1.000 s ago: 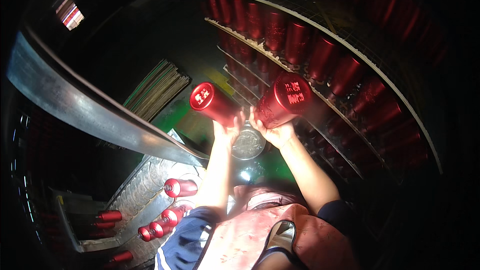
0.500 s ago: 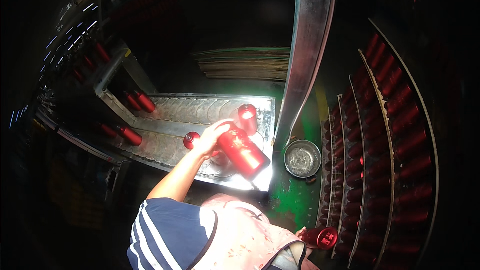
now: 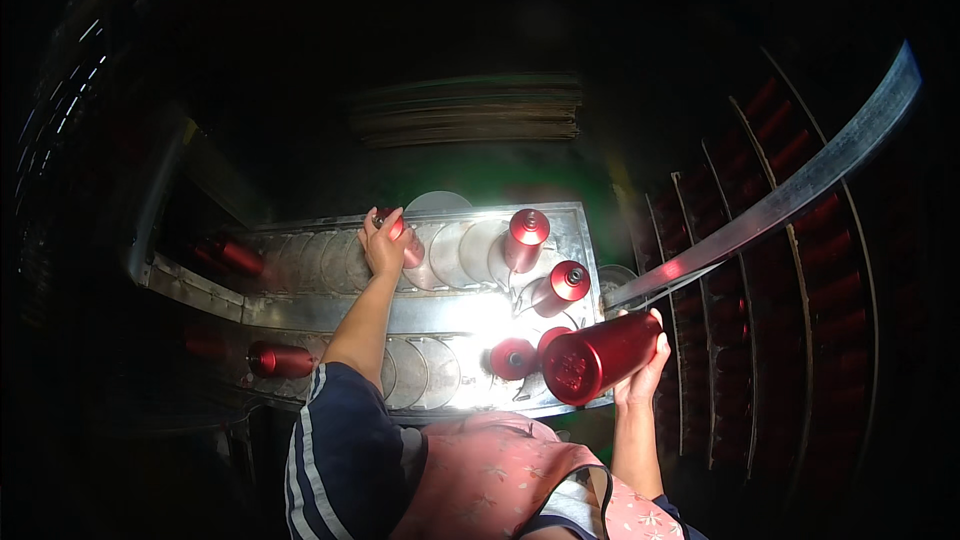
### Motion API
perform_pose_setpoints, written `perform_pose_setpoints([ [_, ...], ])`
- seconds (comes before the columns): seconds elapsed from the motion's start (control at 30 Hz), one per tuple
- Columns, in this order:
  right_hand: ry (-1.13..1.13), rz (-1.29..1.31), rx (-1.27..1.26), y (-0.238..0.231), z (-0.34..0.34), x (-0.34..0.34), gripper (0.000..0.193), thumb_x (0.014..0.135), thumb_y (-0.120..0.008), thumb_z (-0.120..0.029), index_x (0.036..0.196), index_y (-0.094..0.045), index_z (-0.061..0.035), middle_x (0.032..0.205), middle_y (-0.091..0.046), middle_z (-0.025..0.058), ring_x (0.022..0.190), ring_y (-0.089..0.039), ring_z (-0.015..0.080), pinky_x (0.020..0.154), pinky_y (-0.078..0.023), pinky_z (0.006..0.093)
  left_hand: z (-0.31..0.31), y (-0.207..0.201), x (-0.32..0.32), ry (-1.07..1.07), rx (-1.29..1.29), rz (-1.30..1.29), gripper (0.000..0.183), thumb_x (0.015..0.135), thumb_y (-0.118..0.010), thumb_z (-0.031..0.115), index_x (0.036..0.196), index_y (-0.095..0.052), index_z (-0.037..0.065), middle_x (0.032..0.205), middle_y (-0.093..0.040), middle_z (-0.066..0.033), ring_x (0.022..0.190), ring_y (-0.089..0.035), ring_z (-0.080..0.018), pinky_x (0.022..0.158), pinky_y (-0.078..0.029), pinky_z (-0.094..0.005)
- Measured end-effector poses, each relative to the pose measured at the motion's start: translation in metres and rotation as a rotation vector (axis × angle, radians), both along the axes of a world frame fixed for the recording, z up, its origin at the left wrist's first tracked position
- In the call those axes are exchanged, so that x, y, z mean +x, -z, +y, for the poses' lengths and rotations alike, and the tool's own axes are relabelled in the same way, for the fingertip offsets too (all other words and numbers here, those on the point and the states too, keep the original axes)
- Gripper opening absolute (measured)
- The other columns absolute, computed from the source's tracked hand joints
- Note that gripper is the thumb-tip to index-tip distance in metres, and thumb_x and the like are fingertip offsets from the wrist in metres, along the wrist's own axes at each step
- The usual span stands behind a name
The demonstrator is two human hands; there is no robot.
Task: The person repeatedly picks up red cylindrical spools from a rotating rack and places them onto a metal tray. The person handles the spools one at a time, moving them between the rack and the tray in a repetitive cycle.
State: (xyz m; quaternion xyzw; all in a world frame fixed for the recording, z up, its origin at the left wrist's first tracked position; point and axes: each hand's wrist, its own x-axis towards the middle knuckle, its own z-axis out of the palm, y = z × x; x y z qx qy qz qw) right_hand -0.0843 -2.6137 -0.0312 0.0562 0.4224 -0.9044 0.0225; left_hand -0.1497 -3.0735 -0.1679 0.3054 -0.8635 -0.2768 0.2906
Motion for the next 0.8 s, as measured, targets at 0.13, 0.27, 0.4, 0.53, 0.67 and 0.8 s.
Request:
perform_pose_setpoints([
  [0.13,-0.135,0.489,0.768,-0.021,-0.157,-0.056,0.044,0.085,-0.073,-0.012,0.127,-0.065,-0.0021,0.134,-0.057,0.0136,0.126,-0.053,0.0247,0.108,-0.039,0.0370,-0.019,0.013,0.030,0.075,-0.082,0.086,0.042,0.075,-0.080,0.017,0.116,-0.076,0.027,0.147,-0.047,-0.0140,0.131,-0.044,-0.0356,0.109,-0.040,-0.0419],
  [0.27,-0.203,0.855,1.125,0.050,-0.286,-0.087,0.036,0.074,-0.079,-0.014,0.109,-0.077,-0.0209,0.141,-0.048,0.0173,0.130,-0.045,0.0375,0.110,-0.038,0.0452,-0.022,-0.025,0.087,0.076,0.049,0.250,0.037,0.080,-0.074,0.012,0.116,-0.076,0.020,0.145,-0.050,-0.0162,0.130,-0.046,-0.0338,0.111,-0.036,-0.0408],
  [0.4,-0.296,0.944,1.279,0.122,-0.340,-0.114,0.037,0.073,-0.079,-0.017,0.110,-0.077,-0.0244,0.142,-0.045,0.0210,0.130,-0.040,0.0432,0.110,-0.038,0.0503,0.001,-0.077,0.158,0.091,0.295,0.303,0.029,0.084,-0.066,0.001,0.111,-0.075,0.008,0.136,-0.056,-0.0125,0.123,-0.054,-0.0266,0.102,-0.043,-0.0345],
  [0.53,-0.311,0.895,1.259,0.105,-0.333,-0.096,0.039,0.081,-0.075,-0.017,0.120,-0.073,-0.0254,0.147,-0.042,0.0243,0.136,-0.036,0.0437,0.114,-0.033,0.0490,0.067,-0.100,0.184,0.258,0.486,0.376,0.022,0.088,-0.058,-0.008,0.103,-0.072,-0.002,0.121,-0.061,-0.0111,0.110,-0.059,-0.0187,0.086,-0.050,-0.0268],
  [0.67,-0.540,0.786,0.849,0.047,-0.212,-0.050,0.035,0.089,-0.068,-0.013,0.123,-0.071,-0.0191,0.145,-0.048,0.0149,0.132,-0.046,0.0324,0.110,-0.040,0.0389,0.164,-0.100,0.169,0.487,0.816,0.279,0.017,0.089,-0.056,-0.009,0.098,-0.070,-0.005,0.107,-0.065,-0.0098,0.092,-0.064,-0.0158,0.082,-0.054,-0.0285],
  [0.8,-0.334,0.611,0.777,0.069,-0.003,-0.012,0.031,0.091,-0.063,-0.009,0.121,-0.071,-0.0115,0.118,-0.063,0.0085,0.111,-0.062,0.0231,0.096,-0.049,0.0338,0.297,-0.108,0.120,0.899,0.968,0.117,0.016,0.089,-0.059,-0.008,0.098,-0.071,-0.004,0.094,-0.066,-0.0075,0.084,-0.064,-0.0138,0.072,-0.059,-0.0292],
])
